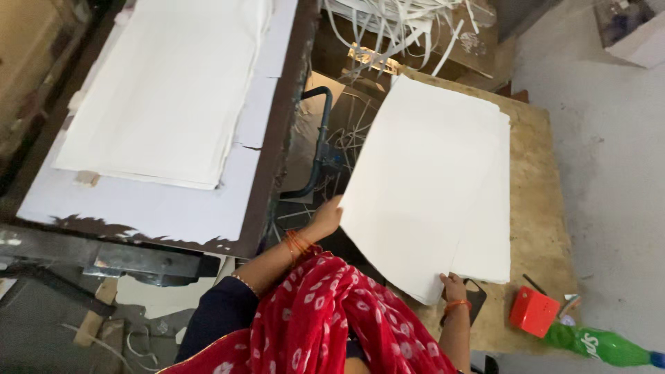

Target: The person repeatedly picks up white paper sheets from a table and places them onto a growing stack. The hands lift each sheet and align it before adding it to the pile.

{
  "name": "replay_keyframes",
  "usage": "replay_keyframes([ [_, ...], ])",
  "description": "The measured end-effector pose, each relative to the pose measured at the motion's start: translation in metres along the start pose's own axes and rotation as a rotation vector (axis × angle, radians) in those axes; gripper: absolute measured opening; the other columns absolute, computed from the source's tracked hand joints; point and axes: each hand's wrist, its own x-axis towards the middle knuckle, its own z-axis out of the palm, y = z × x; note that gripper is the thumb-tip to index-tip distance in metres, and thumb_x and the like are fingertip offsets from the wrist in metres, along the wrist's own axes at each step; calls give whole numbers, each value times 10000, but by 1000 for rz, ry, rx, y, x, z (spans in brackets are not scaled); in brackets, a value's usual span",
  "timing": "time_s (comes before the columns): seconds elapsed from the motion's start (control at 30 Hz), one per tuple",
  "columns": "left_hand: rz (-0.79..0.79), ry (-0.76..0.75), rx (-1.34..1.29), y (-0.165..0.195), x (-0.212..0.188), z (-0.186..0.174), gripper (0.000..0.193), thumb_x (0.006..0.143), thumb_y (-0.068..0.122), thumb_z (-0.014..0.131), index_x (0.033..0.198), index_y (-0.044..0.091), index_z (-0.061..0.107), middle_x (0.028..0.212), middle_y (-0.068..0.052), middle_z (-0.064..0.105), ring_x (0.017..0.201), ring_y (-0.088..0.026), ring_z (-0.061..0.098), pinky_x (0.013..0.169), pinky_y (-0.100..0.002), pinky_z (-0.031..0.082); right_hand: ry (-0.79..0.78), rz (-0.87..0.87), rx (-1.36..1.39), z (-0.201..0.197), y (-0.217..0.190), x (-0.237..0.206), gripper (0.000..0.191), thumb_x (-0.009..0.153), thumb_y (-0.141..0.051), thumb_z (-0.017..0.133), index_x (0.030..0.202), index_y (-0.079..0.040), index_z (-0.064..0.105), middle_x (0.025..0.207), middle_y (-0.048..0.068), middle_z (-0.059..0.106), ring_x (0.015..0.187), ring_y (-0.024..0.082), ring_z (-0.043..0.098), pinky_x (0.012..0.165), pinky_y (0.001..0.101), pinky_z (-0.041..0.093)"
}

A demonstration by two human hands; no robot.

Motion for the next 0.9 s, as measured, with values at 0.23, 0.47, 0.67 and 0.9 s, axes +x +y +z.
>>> replay_keyframes([
  [0.23,377,-7,-126,141,10,-203,393,1016,135,571,1356,-61,552,1181,-257,697,1052,-376,702,889,-455,558,-230,-462,590,135,-101,-70,562,969,-31,536,1515,41,424,1437,147,562,1248,234,567,1086,350,434],
  [0.47,-67,446,-390,61,-10,-438,224,972,136,701,1157,10,700,843,-3,701,583,-64,581,501,-207,474,-359,-436,567,251,-291,-107,574,981,-74,454,1540,-4,341,1413,170,554,1234,281,580,1018,419,498],
  [0.67,-131,828,-209,-145,4,-528,149,889,119,782,950,-6,727,800,-30,684,631,-104,604,572,-274,484,-556,-464,438,379,-395,-73,447,970,-19,500,1411,53,480,1305,172,616,1175,281,621,1029,410,513],
  [0.9,-695,886,279,-279,-55,-506,326,718,252,885,914,21,766,963,-218,726,868,-411,692,769,-474,548,-552,-268,54,493,-351,-57,502,948,-6,558,1443,26,484,1073,174,679,848,245,689,696,384,597],
])
